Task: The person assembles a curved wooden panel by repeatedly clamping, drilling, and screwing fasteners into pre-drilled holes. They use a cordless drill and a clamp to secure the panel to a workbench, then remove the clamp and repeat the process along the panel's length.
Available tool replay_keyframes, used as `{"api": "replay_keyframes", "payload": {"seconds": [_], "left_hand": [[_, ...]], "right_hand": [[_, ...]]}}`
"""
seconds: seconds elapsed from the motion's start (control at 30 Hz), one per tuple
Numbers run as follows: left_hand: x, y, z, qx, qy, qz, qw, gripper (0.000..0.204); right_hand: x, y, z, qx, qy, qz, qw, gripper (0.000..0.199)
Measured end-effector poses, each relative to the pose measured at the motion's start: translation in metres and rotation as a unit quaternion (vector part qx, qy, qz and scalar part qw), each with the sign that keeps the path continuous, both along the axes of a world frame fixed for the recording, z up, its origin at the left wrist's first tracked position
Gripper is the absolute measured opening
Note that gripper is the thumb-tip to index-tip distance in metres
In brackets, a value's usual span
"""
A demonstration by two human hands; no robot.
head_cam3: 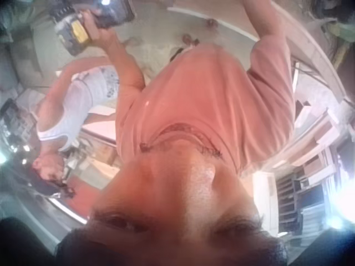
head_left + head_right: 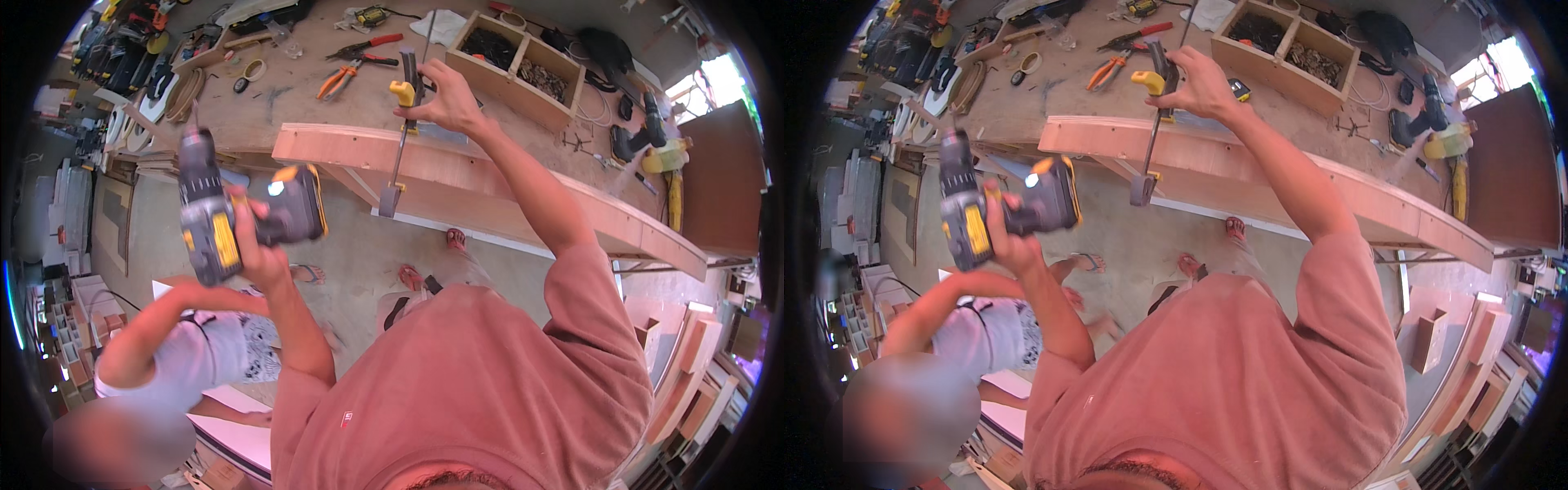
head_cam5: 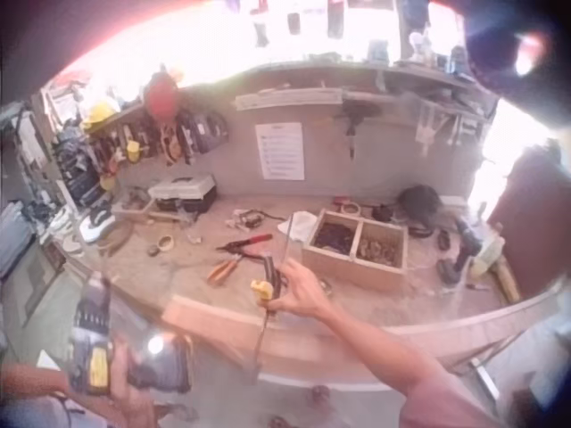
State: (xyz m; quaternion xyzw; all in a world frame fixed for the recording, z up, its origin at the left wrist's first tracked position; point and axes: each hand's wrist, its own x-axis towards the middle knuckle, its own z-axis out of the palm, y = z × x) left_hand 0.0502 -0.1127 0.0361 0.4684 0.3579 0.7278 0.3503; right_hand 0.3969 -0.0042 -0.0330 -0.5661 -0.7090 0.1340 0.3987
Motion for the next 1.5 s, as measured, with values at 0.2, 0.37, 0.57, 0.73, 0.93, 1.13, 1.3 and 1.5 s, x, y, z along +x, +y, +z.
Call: {"api": "replay_keyframes", "payload": {"seconds": [0.2, 0.37, 0.57, 0.73, 0.93, 1.13, 1.3, 1.5], "left_hand": [[0.097, 0.146, 0.0, -0.008, 0.032, 0.007, 0.999, 0.033], [0.167, 0.225, -0.064, -0.065, 0.132, -0.162, 0.976, 0.063], [0.202, 0.263, -0.161, -0.116, 0.286, -0.151, 0.939, 0.104], [0.195, 0.268, -0.173, -0.105, 0.376, -0.138, 0.91, 0.105], [0.146, 0.267, -0.164, -0.17, 0.454, -0.143, 0.863, 0.072], [0.133, 0.262, -0.141, -0.213, 0.367, -0.217, 0.879, 0.084], [0.112, 0.244, -0.132, -0.238, 0.431, -0.183, 0.851, 0.088], [0.16, 0.178, -0.075, -0.193, 0.414, -0.061, 0.887, 0.089]], "right_hand": [[0.037, -0.014, 0.024, 0.007, 0.04, -0.019, 0.999, 0.077], [0.077, -0.043, 0.053, 0.053, 0.078, -0.011, 0.995, 0.075], [0.101, -0.077, 0.047, 0.075, 0.124, -0.026, 0.989, 0.076], [0.11, -0.079, 0.048, 0.135, 0.082, 0.006, 0.987, 0.072], [0.105, -0.067, 0.046, 0.075, 0.074, 0.026, 0.994, 0.075], [0.111, -0.048, 0.043, 0.126, 0.052, 0.066, 0.988, 0.073], [0.095, -0.049, 0.049, 0.062, 0.019, 0.079, 0.995, 0.079], [0.098, -0.051, 0.045, 0.045, -0.011, 0.057, 0.997, 0.084]]}}
